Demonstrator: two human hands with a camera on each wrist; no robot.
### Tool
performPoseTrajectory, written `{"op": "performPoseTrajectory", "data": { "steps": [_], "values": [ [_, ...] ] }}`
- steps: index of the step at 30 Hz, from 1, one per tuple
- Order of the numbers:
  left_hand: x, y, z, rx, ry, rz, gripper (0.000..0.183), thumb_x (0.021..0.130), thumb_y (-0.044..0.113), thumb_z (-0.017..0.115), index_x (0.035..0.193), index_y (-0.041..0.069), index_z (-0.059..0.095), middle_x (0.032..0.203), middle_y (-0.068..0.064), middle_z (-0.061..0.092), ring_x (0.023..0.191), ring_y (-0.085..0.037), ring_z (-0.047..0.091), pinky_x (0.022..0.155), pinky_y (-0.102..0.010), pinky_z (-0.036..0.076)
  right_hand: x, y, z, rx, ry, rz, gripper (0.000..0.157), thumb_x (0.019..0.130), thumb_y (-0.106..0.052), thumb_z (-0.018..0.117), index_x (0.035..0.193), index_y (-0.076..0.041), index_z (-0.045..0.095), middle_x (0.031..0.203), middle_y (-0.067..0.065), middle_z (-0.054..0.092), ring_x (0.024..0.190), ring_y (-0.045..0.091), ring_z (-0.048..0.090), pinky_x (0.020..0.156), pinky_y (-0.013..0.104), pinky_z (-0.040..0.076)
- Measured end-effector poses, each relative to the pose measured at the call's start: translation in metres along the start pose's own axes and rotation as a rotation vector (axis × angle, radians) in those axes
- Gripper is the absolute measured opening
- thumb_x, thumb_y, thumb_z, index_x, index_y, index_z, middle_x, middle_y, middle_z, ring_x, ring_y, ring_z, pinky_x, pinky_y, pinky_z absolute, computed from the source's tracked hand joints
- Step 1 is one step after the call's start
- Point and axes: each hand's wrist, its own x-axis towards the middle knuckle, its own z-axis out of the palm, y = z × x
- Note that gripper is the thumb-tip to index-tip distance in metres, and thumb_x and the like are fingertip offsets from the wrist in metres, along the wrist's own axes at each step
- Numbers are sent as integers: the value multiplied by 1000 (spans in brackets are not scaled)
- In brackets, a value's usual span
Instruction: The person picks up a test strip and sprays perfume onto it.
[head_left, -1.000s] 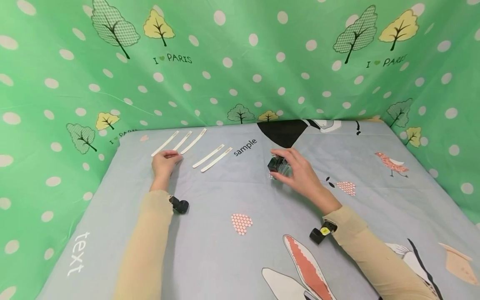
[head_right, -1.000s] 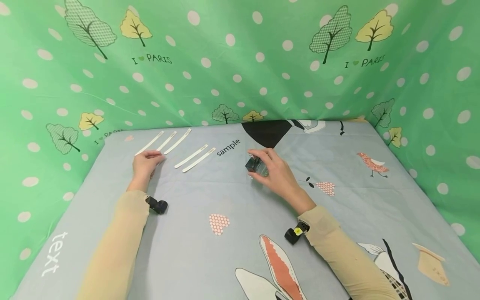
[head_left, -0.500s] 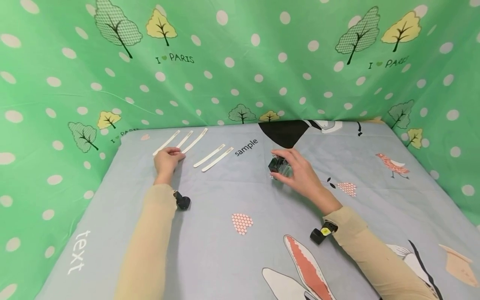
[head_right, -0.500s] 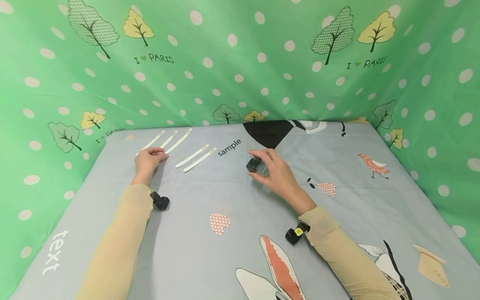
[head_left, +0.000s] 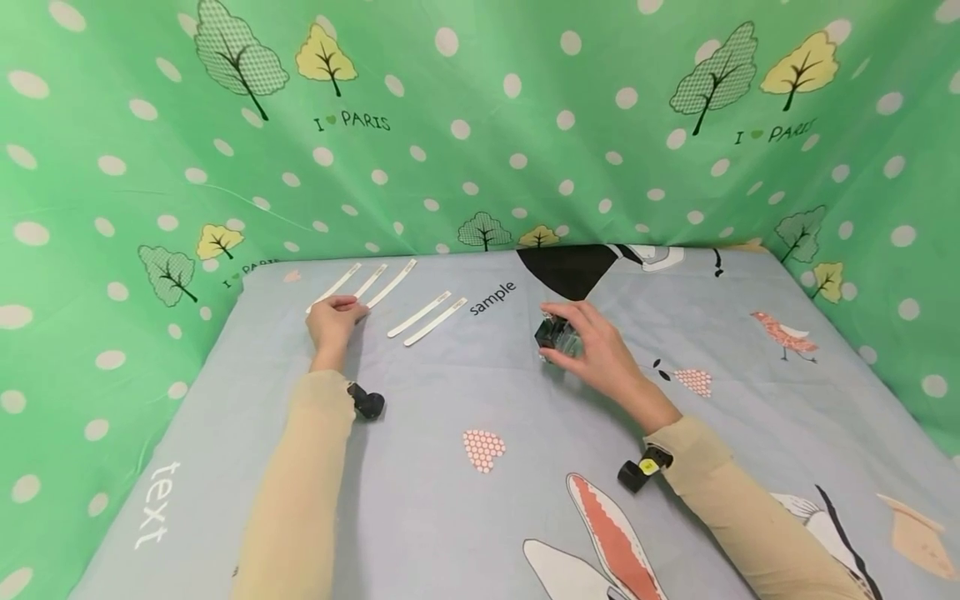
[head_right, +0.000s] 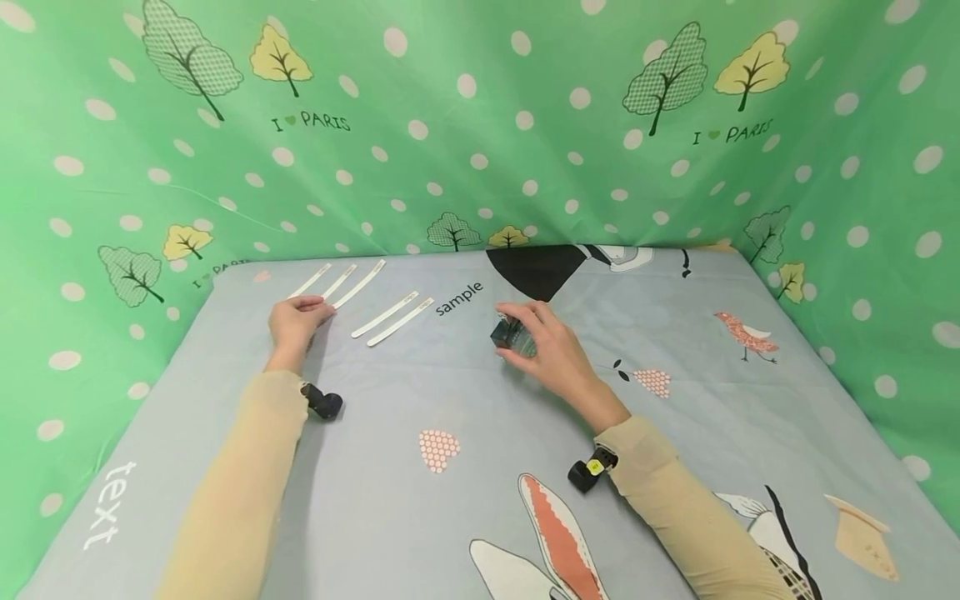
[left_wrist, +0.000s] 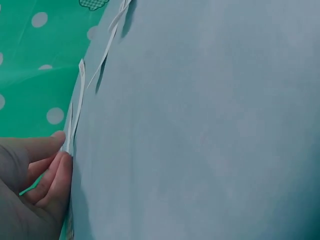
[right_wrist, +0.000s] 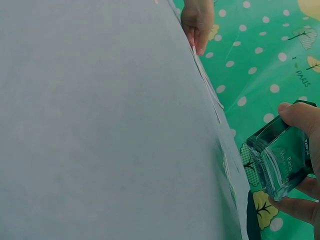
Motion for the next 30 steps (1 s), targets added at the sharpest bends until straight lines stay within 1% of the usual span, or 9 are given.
{"op": "performPoseTrajectory", "data": {
  "steps": [4,8,13,15,17,20,23,27,30],
  "values": [
    [1,0,6,13,4,46,30,85,14,78,113,3,73,111,-18,74,59,9,49,64,-10,42,-1,0,0,0,5,4,68,77,-22,87,137,-17,55,118,9,61,102,24,62,80,42,58],
    [2,2,7,65,9,54,25,86,13,78,109,3,74,108,-17,75,58,8,48,69,-14,44,-3,1,1,0,2,2,68,77,-22,86,137,-18,55,118,9,61,103,24,62,80,42,58],
    [3,4,7,111,5,49,23,86,12,77,108,4,75,107,-16,75,71,-7,62,82,-28,50,-5,3,0,5,1,6,67,77,-21,86,137,-17,55,118,9,61,101,24,63,79,41,59],
    [4,4,6,118,1,42,23,86,12,76,108,5,75,107,-15,75,75,-10,65,85,-30,50,-5,4,-1,5,0,8,67,78,-21,86,137,-17,55,119,9,61,102,24,63,81,41,59],
    [6,3,6,123,-8,32,23,87,14,77,108,6,76,108,-15,75,74,-8,64,82,-28,49,-5,4,-2,8,1,11,67,78,-21,86,137,-17,55,120,9,61,103,25,63,83,42,59],
    [7,2,4,118,-37,9,23,87,17,76,108,7,76,108,-14,76,68,-2,58,73,-22,46,-5,4,-3,10,1,11,67,78,-20,86,137,-16,55,121,9,61,104,25,63,84,42,58],
    [6,3,1,90,-65,-10,25,87,19,77,109,8,76,100,-11,77,63,2,53,65,-17,43,-5,4,-3,8,2,11,68,78,-21,86,138,-17,54,120,9,61,102,24,63,81,41,58],
    [3,8,-1,-50,-126,-27,29,85,13,77,112,3,73,73,6,71,61,5,57,62,-12,50,-5,4,-4,9,4,15,67,78,-21,86,138,-17,55,119,9,61,100,23,63,79,40,58],
    [2,13,-2,-147,-192,-15,30,86,9,76,114,-1,71,63,18,61,59,6,60,63,-10,54,-5,5,-4,7,9,14,68,78,-20,86,137,-17,55,119,9,61,100,24,63,79,41,58]
  ]
}}
